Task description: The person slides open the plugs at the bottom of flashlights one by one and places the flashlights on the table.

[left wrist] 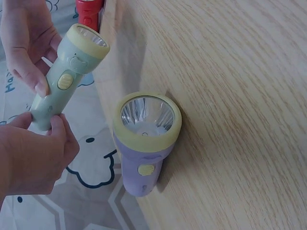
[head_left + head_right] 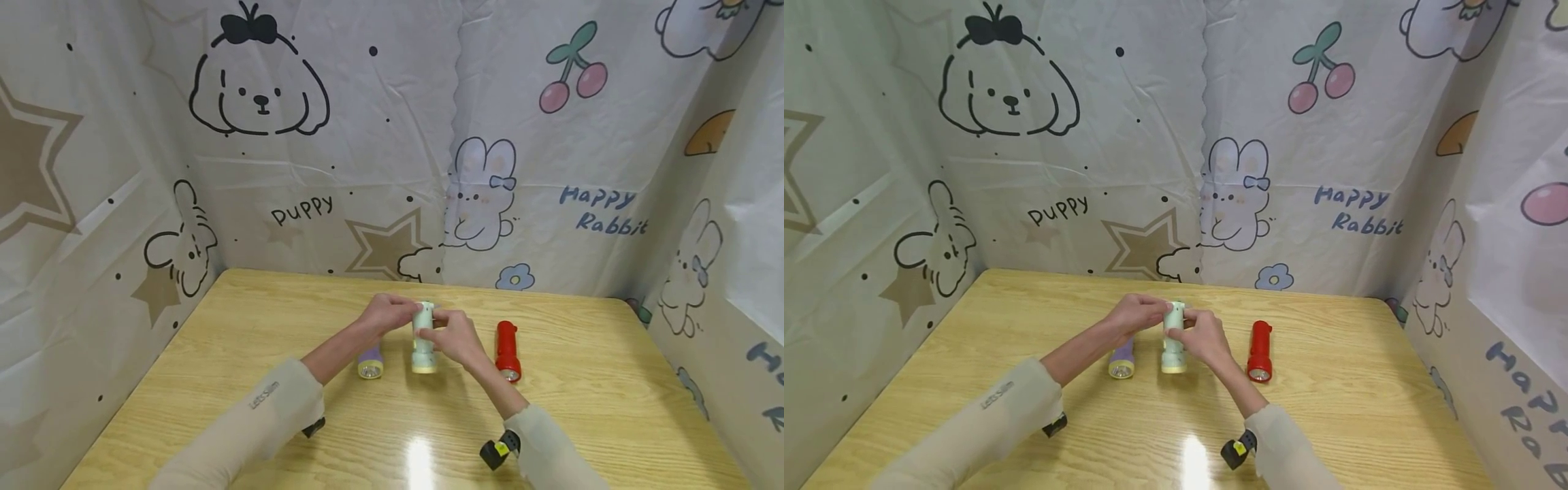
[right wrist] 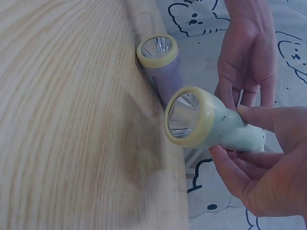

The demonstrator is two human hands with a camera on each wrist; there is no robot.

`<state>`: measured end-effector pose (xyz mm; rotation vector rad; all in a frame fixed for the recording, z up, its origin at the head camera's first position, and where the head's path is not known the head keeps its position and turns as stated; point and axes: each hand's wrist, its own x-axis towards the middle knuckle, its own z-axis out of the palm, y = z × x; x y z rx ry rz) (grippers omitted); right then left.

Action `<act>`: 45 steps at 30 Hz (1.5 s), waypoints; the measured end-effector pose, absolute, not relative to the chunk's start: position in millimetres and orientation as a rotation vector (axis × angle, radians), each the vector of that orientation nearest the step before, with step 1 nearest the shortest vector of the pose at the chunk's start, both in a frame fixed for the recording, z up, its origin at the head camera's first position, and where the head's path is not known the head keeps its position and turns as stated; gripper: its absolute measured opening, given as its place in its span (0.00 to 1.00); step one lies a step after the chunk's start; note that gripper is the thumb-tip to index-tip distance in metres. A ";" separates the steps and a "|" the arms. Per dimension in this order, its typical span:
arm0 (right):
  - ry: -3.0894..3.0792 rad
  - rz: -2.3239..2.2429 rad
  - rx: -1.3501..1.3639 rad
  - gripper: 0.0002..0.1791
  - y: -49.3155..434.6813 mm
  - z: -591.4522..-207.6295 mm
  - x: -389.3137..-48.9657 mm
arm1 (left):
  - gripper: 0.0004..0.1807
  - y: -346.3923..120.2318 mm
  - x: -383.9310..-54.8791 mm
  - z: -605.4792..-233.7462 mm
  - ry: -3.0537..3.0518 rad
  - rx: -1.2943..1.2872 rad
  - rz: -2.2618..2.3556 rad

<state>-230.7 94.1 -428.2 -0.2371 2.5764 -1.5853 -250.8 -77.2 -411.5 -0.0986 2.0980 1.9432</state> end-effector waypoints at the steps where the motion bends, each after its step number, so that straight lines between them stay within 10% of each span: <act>1: 2.578 -1.580 -0.232 0.17 94.2 -428.5 -231.1 | 0.17 -77.0 -251.2 -412.1 2.120 -0.101 1.921; 45: 2.538 -1.531 -0.080 0.21 95.6 -443.8 -241.0 | 0.16 -67.3 -263.2 -427.8 2.173 -0.066 1.833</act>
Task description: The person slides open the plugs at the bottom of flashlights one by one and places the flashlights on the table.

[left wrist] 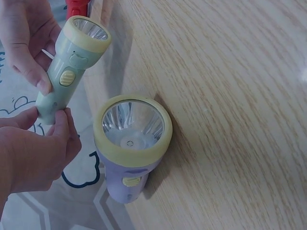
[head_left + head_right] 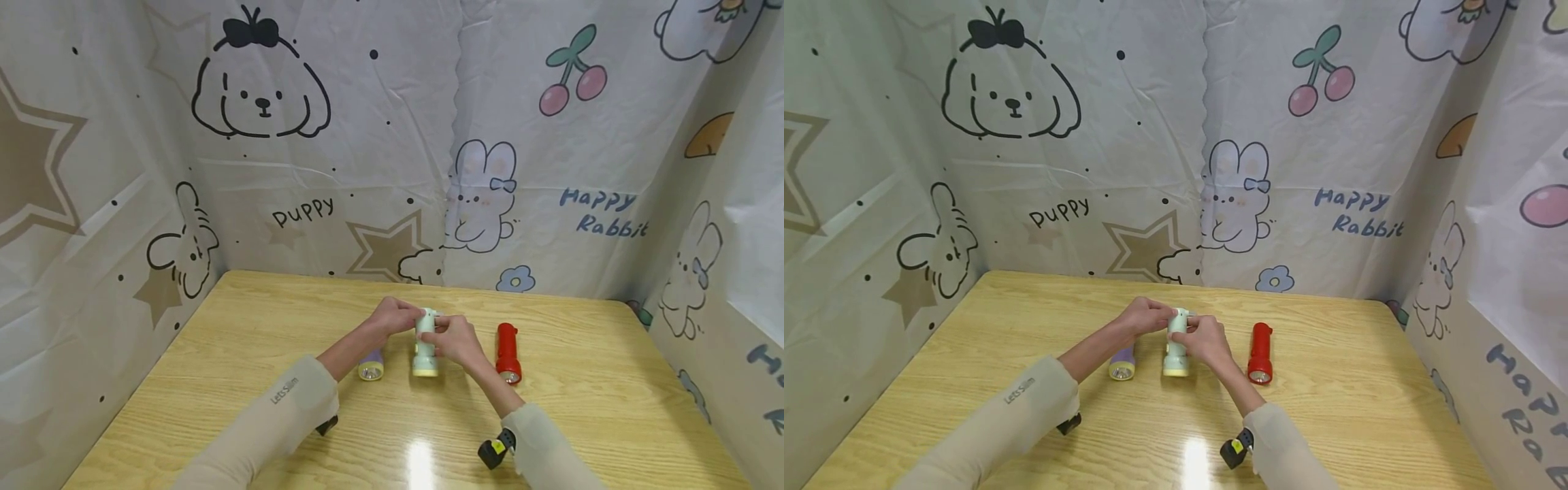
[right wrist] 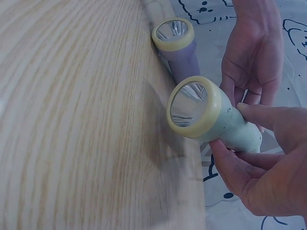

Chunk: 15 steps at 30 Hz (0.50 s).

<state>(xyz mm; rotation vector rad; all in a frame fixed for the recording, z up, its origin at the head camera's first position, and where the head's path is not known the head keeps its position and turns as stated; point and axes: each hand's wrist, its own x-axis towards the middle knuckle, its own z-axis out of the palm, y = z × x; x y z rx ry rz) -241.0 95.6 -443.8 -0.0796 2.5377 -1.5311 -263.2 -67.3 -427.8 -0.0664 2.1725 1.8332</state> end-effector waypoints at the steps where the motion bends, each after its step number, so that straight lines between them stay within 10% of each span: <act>1: 2.540 -1.530 -0.079 0.21 95.4 -444.1 -241.3 | 0.16 -67.3 -263.4 -427.8 2.170 -0.068 1.836; 15: 2.570 -1.480 -0.074 0.21 93.4 -448.0 -244.3 | 0.18 -68.0 -268.5 -432.6 2.161 -0.097 1.830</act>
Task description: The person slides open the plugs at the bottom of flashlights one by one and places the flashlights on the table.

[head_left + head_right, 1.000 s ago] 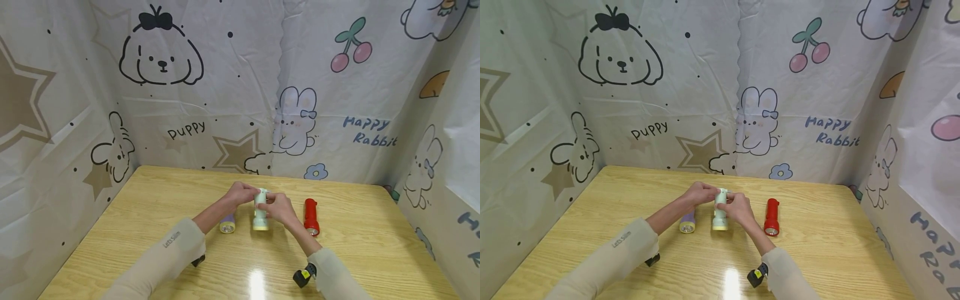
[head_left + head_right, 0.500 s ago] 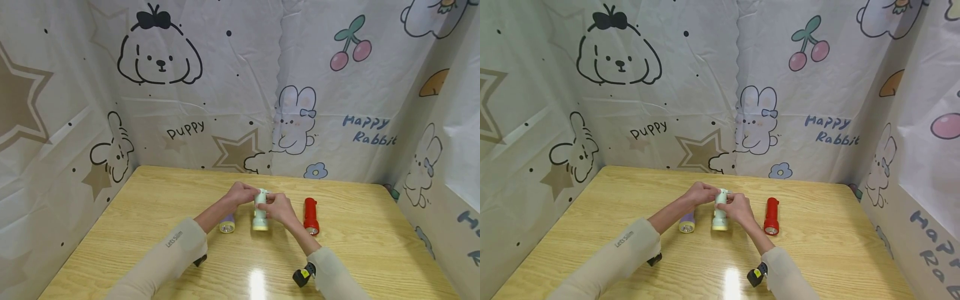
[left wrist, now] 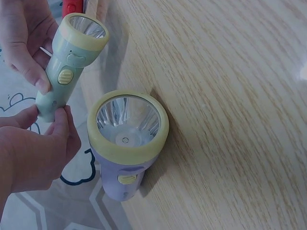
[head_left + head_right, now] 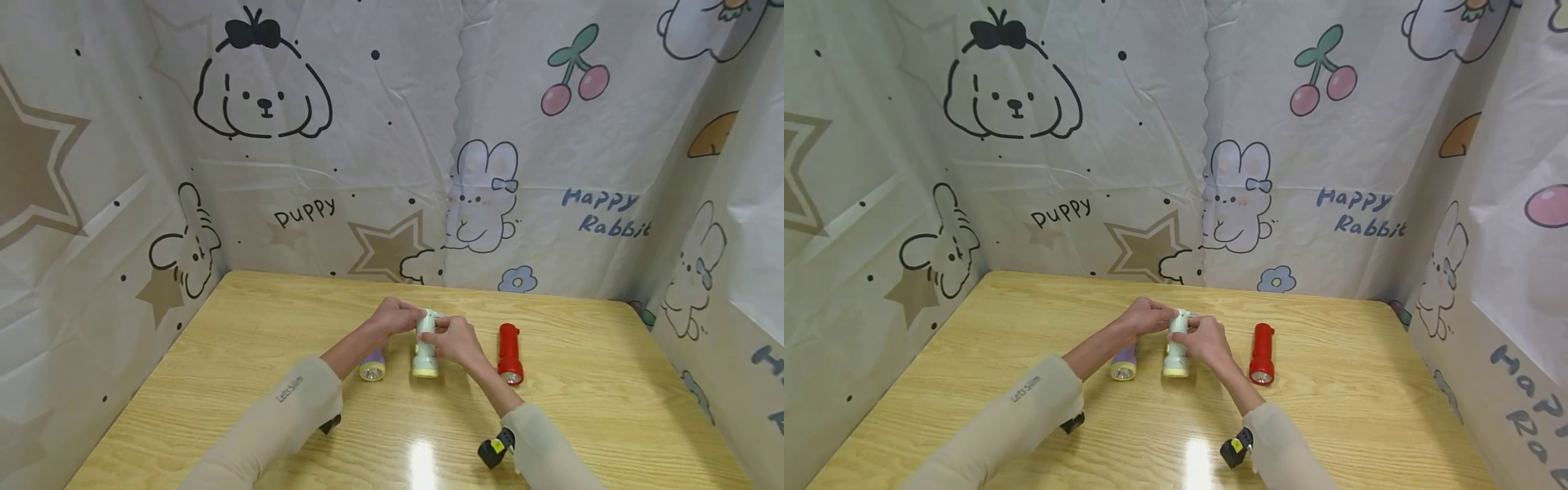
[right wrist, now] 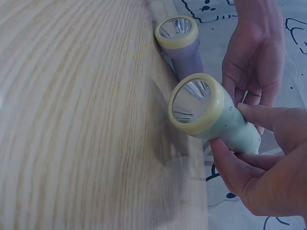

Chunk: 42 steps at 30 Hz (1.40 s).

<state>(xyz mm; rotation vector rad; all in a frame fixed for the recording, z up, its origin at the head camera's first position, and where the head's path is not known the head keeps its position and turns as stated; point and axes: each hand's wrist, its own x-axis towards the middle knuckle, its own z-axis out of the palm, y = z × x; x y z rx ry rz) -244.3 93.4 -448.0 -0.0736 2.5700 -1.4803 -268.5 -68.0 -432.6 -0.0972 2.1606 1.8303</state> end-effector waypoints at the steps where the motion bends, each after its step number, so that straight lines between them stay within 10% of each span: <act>1: 2.572 -1.476 -0.075 0.21 93.4 -448.5 -244.5 | 0.18 -67.8 -269.0 -433.1 2.161 -0.100 1.829; 42: 2.603 -1.428 -0.036 0.19 93.0 -455.5 -249.0 | 0.17 -61.6 -279.8 -445.0 2.231 -0.112 1.776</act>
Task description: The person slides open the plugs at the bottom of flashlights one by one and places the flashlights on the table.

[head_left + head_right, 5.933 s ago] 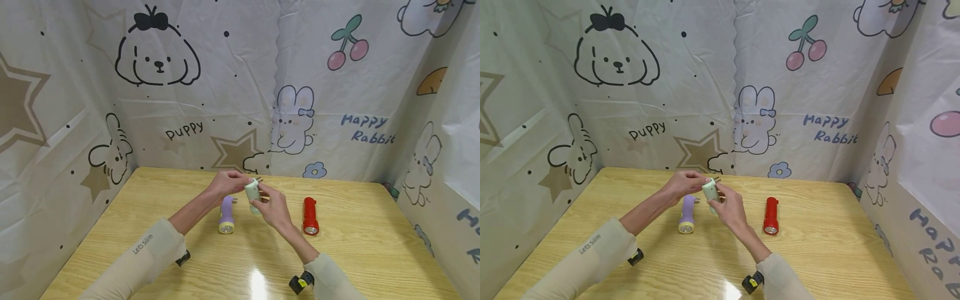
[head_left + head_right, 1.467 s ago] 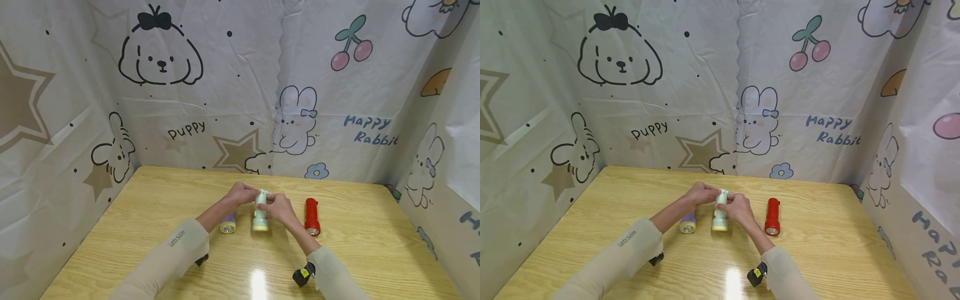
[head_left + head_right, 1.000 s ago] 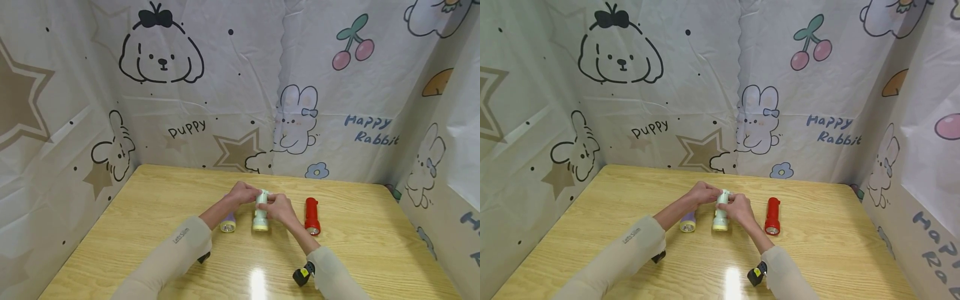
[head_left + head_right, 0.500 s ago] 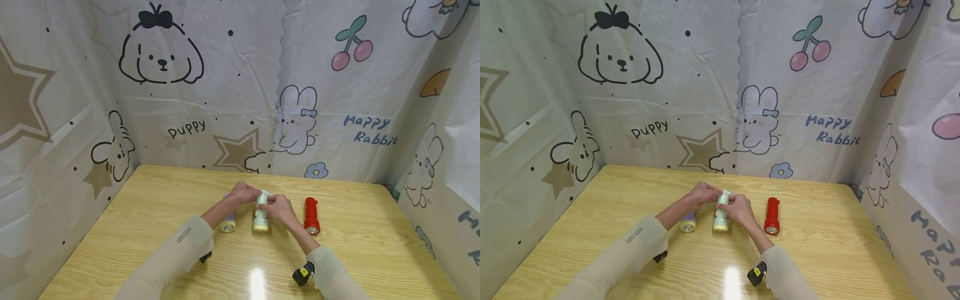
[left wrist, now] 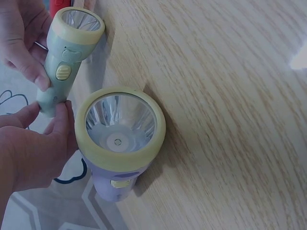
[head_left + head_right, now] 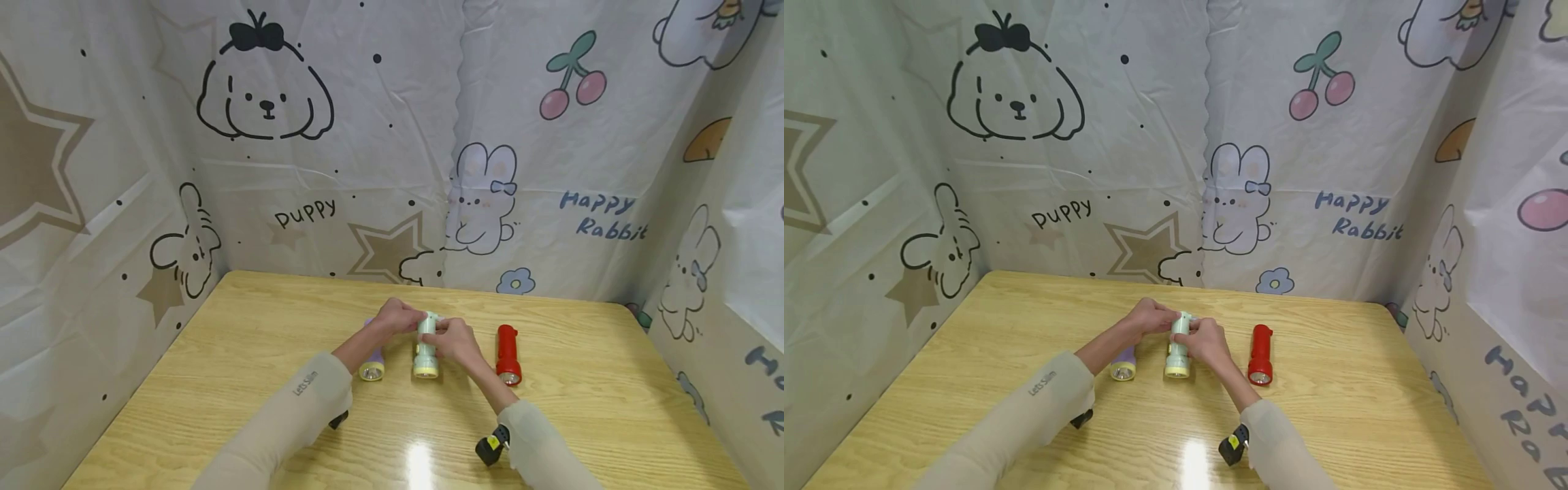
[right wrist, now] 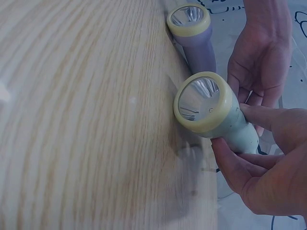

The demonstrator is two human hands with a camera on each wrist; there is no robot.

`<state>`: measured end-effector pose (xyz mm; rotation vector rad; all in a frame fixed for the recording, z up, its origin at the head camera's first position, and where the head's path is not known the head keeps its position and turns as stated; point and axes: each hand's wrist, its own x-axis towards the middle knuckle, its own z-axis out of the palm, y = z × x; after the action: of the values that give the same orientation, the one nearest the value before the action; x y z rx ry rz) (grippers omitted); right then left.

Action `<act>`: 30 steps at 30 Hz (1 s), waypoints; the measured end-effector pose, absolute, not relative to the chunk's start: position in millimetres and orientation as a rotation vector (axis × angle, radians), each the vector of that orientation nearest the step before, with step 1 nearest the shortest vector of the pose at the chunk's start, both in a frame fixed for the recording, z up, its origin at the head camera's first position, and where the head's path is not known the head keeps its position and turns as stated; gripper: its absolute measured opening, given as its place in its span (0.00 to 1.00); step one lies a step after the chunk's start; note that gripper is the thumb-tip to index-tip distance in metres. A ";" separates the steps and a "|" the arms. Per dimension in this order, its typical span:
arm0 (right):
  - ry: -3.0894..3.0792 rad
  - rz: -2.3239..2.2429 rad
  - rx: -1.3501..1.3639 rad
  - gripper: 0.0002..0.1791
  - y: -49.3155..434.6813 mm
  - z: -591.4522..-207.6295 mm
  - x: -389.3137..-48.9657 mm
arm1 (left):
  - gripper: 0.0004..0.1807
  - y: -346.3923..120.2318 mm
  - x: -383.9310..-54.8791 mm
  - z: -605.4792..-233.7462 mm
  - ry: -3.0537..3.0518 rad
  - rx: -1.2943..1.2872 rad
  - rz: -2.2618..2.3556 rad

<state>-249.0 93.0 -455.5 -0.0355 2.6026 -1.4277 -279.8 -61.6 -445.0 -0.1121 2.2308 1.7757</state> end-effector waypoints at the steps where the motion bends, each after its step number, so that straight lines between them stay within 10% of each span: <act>1: 2.605 -1.427 -0.039 0.19 93.0 -456.1 -249.1 | 0.17 -61.6 -279.8 -445.9 2.236 -0.112 1.775; 30: 2.617 -1.372 -0.077 0.12 94.5 -461.4 -255.8 | 0.10 -57.4 -279.4 -445.0 2.297 -0.146 1.602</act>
<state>-255.8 94.5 -461.4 -0.0774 2.6170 -1.3716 -279.4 -57.4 -445.0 -0.1456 2.2974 1.6020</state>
